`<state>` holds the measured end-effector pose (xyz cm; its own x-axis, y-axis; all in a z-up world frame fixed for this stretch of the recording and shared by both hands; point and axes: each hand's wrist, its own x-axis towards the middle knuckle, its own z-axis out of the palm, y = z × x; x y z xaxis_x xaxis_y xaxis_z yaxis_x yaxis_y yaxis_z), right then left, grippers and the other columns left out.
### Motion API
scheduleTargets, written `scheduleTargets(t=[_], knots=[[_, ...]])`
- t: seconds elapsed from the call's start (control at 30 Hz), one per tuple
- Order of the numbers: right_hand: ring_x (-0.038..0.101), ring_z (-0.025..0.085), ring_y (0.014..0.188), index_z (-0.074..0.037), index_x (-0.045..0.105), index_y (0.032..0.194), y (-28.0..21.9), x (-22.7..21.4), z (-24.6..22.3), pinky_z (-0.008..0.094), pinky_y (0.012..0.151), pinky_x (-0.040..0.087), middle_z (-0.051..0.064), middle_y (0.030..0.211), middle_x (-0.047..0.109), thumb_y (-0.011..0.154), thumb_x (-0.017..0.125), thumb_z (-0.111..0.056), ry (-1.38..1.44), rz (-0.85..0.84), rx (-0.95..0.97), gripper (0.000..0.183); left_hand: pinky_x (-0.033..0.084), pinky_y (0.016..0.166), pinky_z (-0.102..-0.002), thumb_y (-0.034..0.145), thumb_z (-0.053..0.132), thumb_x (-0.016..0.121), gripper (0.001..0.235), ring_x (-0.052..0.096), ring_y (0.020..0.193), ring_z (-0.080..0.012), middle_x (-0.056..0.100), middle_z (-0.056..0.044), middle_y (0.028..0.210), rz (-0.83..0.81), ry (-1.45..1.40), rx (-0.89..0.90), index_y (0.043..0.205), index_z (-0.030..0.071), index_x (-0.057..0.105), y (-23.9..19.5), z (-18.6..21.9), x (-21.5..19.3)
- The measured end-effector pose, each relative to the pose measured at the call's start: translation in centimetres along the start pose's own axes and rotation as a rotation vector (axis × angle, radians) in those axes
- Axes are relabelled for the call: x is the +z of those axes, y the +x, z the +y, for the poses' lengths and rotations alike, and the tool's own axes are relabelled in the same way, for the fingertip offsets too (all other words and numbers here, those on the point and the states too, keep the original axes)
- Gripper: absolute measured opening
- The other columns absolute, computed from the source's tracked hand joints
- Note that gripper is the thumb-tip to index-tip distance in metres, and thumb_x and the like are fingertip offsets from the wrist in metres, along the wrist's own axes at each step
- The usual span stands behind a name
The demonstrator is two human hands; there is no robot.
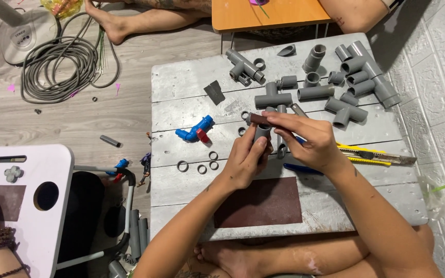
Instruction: The person sands the edges of gray PVC pipe fittings using a sanding block on a low table. They then pick up a small ring and fit it onto a pipe segment, checking the fit by hand.
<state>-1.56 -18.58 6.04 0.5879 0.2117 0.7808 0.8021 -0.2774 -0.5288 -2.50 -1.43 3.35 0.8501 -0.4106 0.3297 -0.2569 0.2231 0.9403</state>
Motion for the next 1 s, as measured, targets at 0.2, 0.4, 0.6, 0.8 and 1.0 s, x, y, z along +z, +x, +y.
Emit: scheduleTargets(t=[0.2,0.4,0.6,0.8,1.0], knots=[[0.077,0.035,0.097,0.004,0.076,0.110,-0.2,-0.3,0.3,0.040,0.080,0.060,0.020,0.107,0.078,0.095,0.067,0.005,0.002,-0.017,0.004,0.018,0.041,0.040,-0.028,0.109,0.022,0.035,0.028,0.047,0.041,-0.0121,0.052,-0.004,0.059,0.032,-0.008,-0.015,0.100,0.003,0.054,0.2,1.7,0.1],[0.076,0.036,0.099,0.004,0.075,0.111,-0.1,-0.2,-0.3,0.041,0.080,0.061,0.021,0.107,0.078,0.095,0.065,0.005,0.029,-0.033,0.030,0.019,0.038,0.036,-0.026,0.110,0.021,0.035,0.029,0.044,0.037,-0.0111,0.047,-0.002,0.054,0.023,-0.065,-0.073,0.098,0.003,0.055,-0.5,-3.4,-0.3],[0.076,0.034,0.099,0.002,0.076,0.111,-0.7,-0.3,0.6,0.039,0.079,0.061,0.018,0.106,0.079,0.092,0.067,0.005,0.019,-0.038,0.030,0.021,0.031,0.031,-0.025,0.109,0.022,0.036,0.027,0.041,0.041,-0.0111,0.043,-0.005,0.063,0.043,-0.243,-0.182,0.102,0.002,0.052,-0.3,-3.9,0.0],[0.076,0.033,0.099,0.001,0.076,0.110,-0.5,-0.2,0.4,0.039,0.079,0.061,0.017,0.106,0.079,0.091,0.070,0.004,0.014,-0.035,0.045,0.021,0.033,0.029,-0.025,0.110,0.026,0.038,0.030,0.043,0.041,-0.0111,0.044,-0.006,0.066,0.017,-0.265,-0.203,0.106,0.000,0.052,-0.2,-3.8,-0.2],[0.078,0.030,0.093,0.001,0.075,0.107,0.5,-0.1,-0.5,0.033,0.071,0.061,0.017,0.104,0.080,0.090,0.073,0.000,0.047,-0.013,0.108,0.018,0.034,0.030,-0.025,0.110,0.025,0.037,0.031,0.045,0.043,-0.0135,0.044,-0.007,0.067,-0.020,-0.251,-0.199,0.118,0.000,0.052,-0.1,-3.5,-0.3]])
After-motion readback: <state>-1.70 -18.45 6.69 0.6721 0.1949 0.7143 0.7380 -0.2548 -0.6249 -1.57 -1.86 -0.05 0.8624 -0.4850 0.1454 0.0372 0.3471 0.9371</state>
